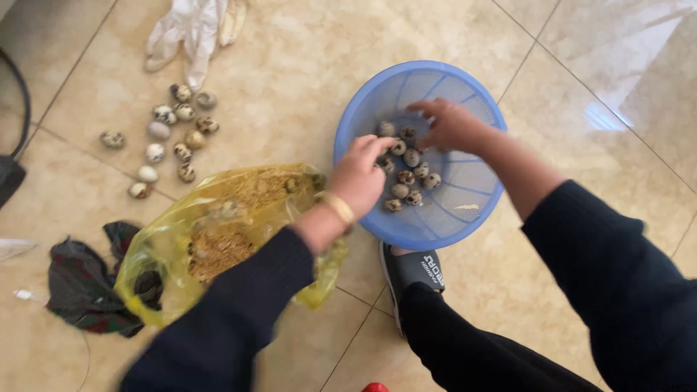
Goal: Sorting quail eggs by picking them out of a bag of grain and from the floor and placing them into a blue plastic basket.
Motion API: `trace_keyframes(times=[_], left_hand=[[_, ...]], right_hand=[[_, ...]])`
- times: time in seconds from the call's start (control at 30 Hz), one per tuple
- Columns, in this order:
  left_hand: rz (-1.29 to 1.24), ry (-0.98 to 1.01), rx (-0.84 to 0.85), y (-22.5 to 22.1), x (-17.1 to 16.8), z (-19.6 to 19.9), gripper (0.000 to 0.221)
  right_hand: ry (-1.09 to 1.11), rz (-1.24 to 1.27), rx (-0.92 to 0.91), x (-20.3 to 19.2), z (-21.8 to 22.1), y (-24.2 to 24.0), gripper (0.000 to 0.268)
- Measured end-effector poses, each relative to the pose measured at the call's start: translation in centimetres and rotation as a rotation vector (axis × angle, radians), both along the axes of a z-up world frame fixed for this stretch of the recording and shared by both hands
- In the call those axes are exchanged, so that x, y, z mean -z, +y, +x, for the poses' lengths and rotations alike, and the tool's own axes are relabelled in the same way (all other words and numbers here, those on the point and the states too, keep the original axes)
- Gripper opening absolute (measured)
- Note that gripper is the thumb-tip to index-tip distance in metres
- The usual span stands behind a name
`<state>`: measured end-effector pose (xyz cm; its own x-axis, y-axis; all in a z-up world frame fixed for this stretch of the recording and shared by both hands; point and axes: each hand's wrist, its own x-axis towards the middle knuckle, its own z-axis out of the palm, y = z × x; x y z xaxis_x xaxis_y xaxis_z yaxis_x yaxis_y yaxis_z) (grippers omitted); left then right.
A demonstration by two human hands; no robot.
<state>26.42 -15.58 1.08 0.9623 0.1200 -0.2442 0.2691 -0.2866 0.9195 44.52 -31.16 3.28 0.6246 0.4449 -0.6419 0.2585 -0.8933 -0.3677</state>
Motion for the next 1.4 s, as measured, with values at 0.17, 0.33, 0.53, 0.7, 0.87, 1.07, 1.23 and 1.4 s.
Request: trace_keyframes(times=[0.17,0.33,0.53,0.7,0.87,1.07,1.23,1.4], left_hand=[[0.122,-0.204,-0.172,12.1,-11.3,-12.2,0.036],[0.408,0.114,-0.019,14.7,-4.3,-22.8,0.018],[0.692,0.314,0.516,11.2,-1.0,-28.9,0.033],[0.478,0.434,0.414,10.9,-2.9,-29.7,0.051],[0.497,0.394,0.163,11.0,1.0,-28.6,0.040],[0.592,0.345,0.160,9.8,3.4,-26.8,0.022],[0.596,0.315,0.175,9.8,3.7,-26.3,0.018],[0.646,0.212,0.118,9.3,5.7,-26.4,0.017]], right_hand=[[-0.079,0.450,-0.107,-9.7,-4.1,4.5,0.046],[0.218,0.660,-0.654,-11.8,-19.8,15.6,0.027],[-0.190,0.411,-1.317,4.0,-28.1,13.6,0.020],[-0.162,-0.376,-1.234,6.4,-25.3,8.0,0.016],[-0.111,-0.361,-0.819,1.6,-25.7,10.5,0.025],[-0.194,-0.420,-0.851,4.3,-26.7,8.1,0.045],[-0.115,-0.406,-0.770,2.3,-27.8,8.6,0.044],[-0.185,-0.212,-0.878,2.5,-28.6,7.8,0.036]])
